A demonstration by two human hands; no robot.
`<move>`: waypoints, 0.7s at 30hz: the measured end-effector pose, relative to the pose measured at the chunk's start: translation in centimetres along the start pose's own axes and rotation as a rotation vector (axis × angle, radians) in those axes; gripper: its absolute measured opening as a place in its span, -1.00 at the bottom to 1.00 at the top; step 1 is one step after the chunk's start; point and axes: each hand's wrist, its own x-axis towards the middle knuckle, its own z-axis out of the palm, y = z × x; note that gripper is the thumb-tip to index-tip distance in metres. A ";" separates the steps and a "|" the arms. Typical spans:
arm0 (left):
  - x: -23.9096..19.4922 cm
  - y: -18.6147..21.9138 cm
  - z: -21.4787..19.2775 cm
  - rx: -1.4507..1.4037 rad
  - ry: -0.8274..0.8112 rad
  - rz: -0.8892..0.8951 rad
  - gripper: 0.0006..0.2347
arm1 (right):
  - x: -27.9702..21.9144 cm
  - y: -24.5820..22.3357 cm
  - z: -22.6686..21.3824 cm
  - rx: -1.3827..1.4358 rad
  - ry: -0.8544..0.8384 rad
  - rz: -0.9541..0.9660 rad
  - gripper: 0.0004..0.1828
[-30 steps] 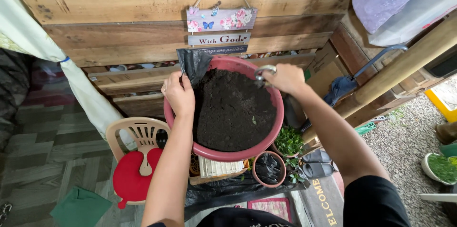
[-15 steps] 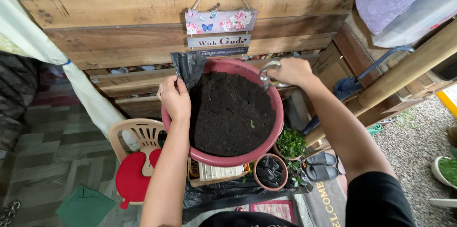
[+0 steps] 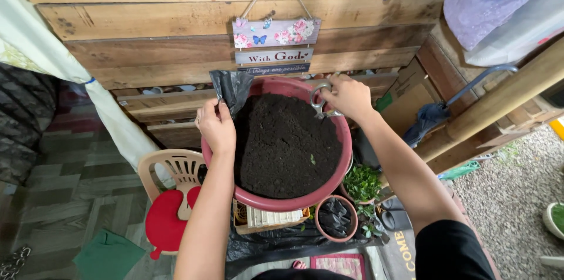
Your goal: Transplanting a small plant from a plastic bag into a large pot filled with soil.
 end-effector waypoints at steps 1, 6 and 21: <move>0.0 0.0 -0.1 0.000 -0.006 0.000 -0.95 | -0.1 -0.1 0.4 0.000 -0.003 0.006 -0.44; 0.0 0.1 0.2 -0.004 0.004 0.056 -0.95 | -0.4 -0.8 1.8 -0.155 -0.304 0.162 -0.49; 2.7 1.8 -2.7 -0.387 -0.081 -0.123 -0.92 | -8.9 -10.2 -3.5 0.326 -0.017 -0.491 -0.60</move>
